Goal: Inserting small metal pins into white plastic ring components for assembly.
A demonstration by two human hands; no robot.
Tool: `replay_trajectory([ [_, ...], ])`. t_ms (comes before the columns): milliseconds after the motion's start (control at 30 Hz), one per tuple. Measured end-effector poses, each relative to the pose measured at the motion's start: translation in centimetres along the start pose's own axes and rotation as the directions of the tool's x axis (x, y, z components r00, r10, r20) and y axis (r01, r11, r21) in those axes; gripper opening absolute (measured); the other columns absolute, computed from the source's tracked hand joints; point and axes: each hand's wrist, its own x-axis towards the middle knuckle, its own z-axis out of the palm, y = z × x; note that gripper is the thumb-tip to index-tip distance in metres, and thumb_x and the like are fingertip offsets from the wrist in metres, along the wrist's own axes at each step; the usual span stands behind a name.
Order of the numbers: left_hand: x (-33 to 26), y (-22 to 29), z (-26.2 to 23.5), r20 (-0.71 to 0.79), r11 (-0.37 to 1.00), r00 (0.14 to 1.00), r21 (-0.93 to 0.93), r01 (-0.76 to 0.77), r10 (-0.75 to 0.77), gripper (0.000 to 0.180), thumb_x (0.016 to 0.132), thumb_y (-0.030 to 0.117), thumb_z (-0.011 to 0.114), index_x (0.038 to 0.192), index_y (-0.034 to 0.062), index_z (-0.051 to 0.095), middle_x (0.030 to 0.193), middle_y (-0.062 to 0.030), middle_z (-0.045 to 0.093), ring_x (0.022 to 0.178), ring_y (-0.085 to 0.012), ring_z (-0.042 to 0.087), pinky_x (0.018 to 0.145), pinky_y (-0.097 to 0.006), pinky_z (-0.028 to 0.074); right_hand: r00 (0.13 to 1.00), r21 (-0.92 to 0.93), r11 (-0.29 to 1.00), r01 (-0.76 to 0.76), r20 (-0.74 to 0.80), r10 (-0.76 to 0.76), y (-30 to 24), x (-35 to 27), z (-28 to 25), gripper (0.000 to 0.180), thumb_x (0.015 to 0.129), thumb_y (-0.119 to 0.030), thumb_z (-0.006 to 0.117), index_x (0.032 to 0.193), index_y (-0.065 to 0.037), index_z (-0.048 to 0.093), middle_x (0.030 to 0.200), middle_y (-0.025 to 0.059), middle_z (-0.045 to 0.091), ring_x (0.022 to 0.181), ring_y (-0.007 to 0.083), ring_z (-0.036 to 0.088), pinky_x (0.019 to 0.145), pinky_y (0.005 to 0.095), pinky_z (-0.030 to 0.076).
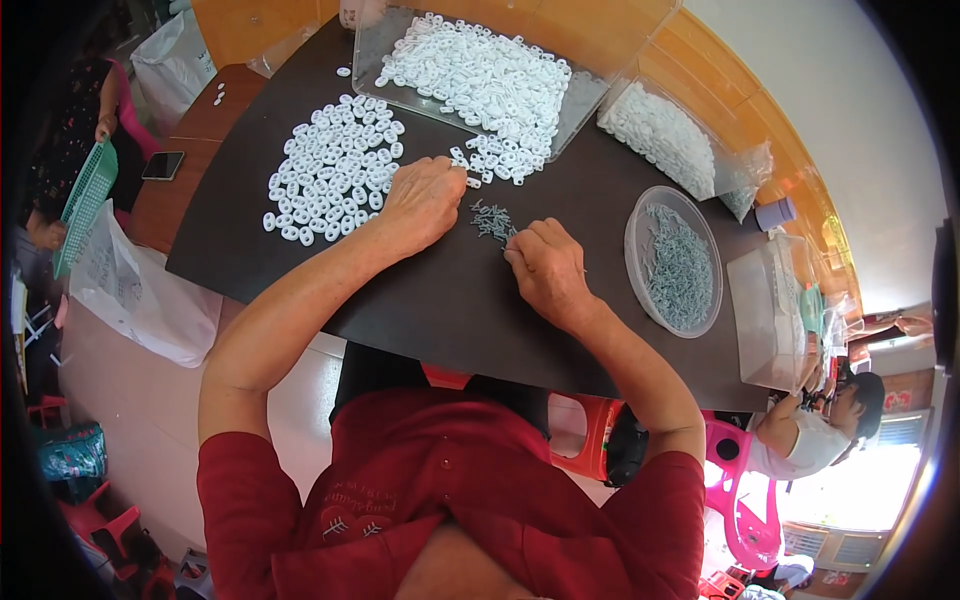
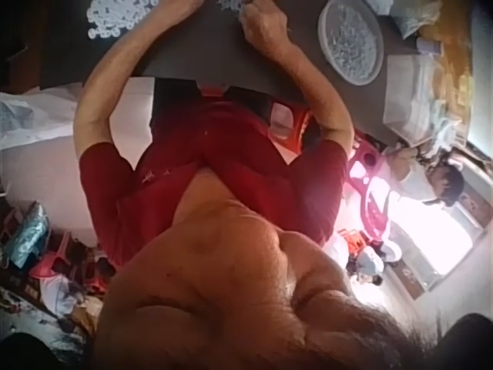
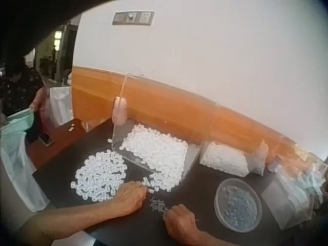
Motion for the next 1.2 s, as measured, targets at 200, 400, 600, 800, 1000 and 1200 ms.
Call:
replay_trajectory([
  [200,-0.3,0.3,-1.0,0.044,0.988,0.998,-0.146,0.045,-0.039,0.006,0.07,0.001,0.059,0.075,0.0001,0.056,0.079,-0.0165,0.058,0.079,-0.035,0.057,0.067,-0.044,0.045,1.0,0.026,1.0,0.009,0.006,-0.009,-0.2,0.2,0.1,0.014,0.069,0.002,0.064,0.071,-0.004,0.052,0.07,0.009,0.053,0.068,0.0284,0.052,0.059,0.0383,0.043],
  [400,-3.0,0.5,-2.8,-0.044,0.956,0.995,-0.286,0.068,-0.084,0.007,0.073,0.004,0.061,0.079,0.0011,0.058,0.078,-0.0138,0.057,0.077,-0.033,0.057,0.067,-0.042,0.045,0.999,0.123,0.991,-0.052,-0.006,0.054,-0.3,0.3,-0.2,0.012,0.072,0.003,0.063,0.079,-0.003,0.055,0.074,0.0102,0.055,0.067,0.0269,0.054,0.06,0.0357,0.044],
  [600,-5.2,1.6,-3.3,-0.009,0.789,0.966,-0.579,0.207,-0.26,0.01,0.073,0.006,0.065,0.081,0.0016,0.061,0.071,-0.0087,0.06,0.064,-0.0233,0.058,0.059,-0.034,0.046,0.954,0.294,0.907,-0.301,0.097,0.285,-0.6,0.7,-0.3,0.017,0.073,0.002,0.065,0.088,-0.002,0.059,0.077,0.0057,0.056,0.067,0.0143,0.053,0.062,0.0264,0.045],
  [800,-6.3,3.3,-3.5,0.269,0.261,0.862,-0.877,0.404,-0.43,0.007,0.079,0.006,0.065,0.084,0.0012,0.063,0.07,-0.0016,0.061,0.058,-0.0068,0.053,0.052,-0.02,0.041,0.909,0.449,0.792,-0.414,0.151,0.389,-1.4,0.7,-0.3,0.018,0.074,0.003,0.066,0.091,-0.001,0.061,0.078,0.0004,0.057,0.068,0.0063,0.05,0.063,0.0213,0.043],
  [1000,-7.2,5.0,-3.8,0.34,-0.042,0.835,-0.933,0.358,-0.432,0.011,0.084,0.01,0.065,0.089,0.0014,0.063,0.073,-0.0026,0.061,0.058,-0.006,0.052,0.053,-0.018,0.041,0.869,0.657,0.588,-0.472,0.236,0.434,-5.2,1.5,-1.9,0.017,0.077,0.002,0.066,0.093,-0.001,0.062,0.082,-0.001,0.06,0.074,0.0042,0.053,0.067,0.0187,0.044],
  [1200,-8.0,5.8,-4.0,0.286,-0.048,0.846,-0.954,0.297,-0.45,0.012,0.084,0.011,0.065,0.091,0.0013,0.063,0.075,-0.001,0.06,0.061,-0.0054,0.051,0.053,-0.017,0.04,0.882,0.679,0.576,-0.455,0.254,0.396,-6.0,1.9,-1.7,0.017,0.077,0.002,0.066,0.094,0.0,0.062,0.082,-0.0005,0.06,0.075,0.0048,0.053,0.068,0.0192,0.044],
])
